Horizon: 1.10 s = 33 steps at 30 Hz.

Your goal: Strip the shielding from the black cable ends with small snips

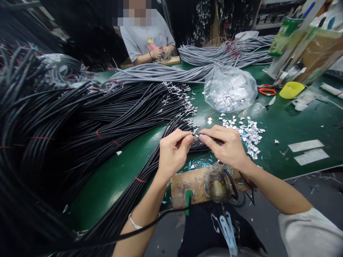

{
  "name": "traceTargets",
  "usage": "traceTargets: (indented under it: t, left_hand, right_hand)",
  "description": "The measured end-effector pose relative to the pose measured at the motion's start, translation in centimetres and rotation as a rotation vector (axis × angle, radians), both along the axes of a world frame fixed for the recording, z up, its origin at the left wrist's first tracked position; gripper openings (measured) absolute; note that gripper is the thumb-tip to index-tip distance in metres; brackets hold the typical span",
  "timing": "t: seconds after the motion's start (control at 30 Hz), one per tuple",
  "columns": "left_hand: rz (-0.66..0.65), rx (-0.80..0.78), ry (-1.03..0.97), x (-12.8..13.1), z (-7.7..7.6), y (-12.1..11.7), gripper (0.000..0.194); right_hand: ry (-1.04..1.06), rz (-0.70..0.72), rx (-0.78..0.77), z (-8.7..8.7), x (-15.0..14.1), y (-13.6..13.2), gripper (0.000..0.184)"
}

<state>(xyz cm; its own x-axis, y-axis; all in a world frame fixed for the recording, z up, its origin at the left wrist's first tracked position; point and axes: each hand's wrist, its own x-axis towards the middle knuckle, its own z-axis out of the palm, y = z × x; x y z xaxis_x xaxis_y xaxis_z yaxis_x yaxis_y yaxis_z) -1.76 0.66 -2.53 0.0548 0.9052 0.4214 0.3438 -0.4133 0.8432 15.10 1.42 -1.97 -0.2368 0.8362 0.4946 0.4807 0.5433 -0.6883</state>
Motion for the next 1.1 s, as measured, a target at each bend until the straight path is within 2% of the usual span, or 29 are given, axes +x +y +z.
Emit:
traceTargets:
  t: [0.1, 0.2, 0.27, 0.33, 0.43, 0.5, 0.57, 0.7, 0.8, 0.87, 0.93, 1.03, 1.1]
  left_hand:
    - [-0.156, -0.144, -0.102, -0.4, 0.6, 0.1, 0.034]
    - [-0.263, -0.252, -0.161, -0.7, 0.9, 0.0, 0.041]
    - [-0.315, -0.298, -0.154, -0.8, 0.9, 0.0, 0.044]
    - [-0.351, -0.330, -0.142, -0.8, 0.8, 0.0, 0.046]
    - [-0.368, -0.355, -0.134, -0.7, 0.7, 0.0, 0.046]
    - [-0.342, -0.348, -0.141, -0.6, 0.5, 0.1, 0.043]
    - [-0.295, -0.329, -0.160, -0.3, 0.4, 0.1, 0.036]
    - [-0.201, -0.280, -0.228, 0.7, 0.1, 0.1, 0.033]
    - [-0.122, -0.291, -0.310, 1.5, -0.5, 0.1, 0.035]
    - [-0.082, -0.341, -0.374, 1.8, -1.0, 0.2, 0.036]
    - [-0.052, -0.379, -0.389, 1.9, -1.5, 0.3, 0.035]
    - [0.040, -0.278, -0.186, 1.7, -1.7, 0.3, 0.029]
    - [0.087, -0.184, -0.008, 1.6, -1.6, 0.3, 0.026]
  right_hand:
    - [0.089, 0.042, -0.016, 0.4, 0.3, 0.3, 0.022]
    - [0.161, 0.080, 0.052, 0.5, 0.5, 0.5, 0.025]
    - [0.170, 0.153, 0.105, 0.4, 0.4, 0.5, 0.026]
    - [0.180, 0.201, 0.163, 0.0, 0.2, 0.5, 0.018]
    - [0.168, 0.186, 0.206, -0.4, -0.2, 0.4, 0.014]
    - [0.165, 0.180, 0.127, -0.6, -0.4, 0.4, 0.009]
    - [0.214, 0.183, -0.027, -0.6, -0.5, 0.6, 0.006]
    - [0.353, 0.149, -0.327, -0.4, -0.6, 0.9, 0.011]
    - [0.384, 0.057, -0.391, -0.5, -0.8, 0.9, 0.011]
    - [0.345, -0.010, -0.298, -0.8, -1.0, 0.7, 0.012]
    - [0.245, -0.071, -0.089, -1.3, -1.0, 0.5, 0.014]
    - [0.012, -0.110, 0.249, -2.0, -0.7, 0.4, 0.014]
    - [-0.128, -0.089, 0.351, -2.4, -0.4, 0.4, 0.015]
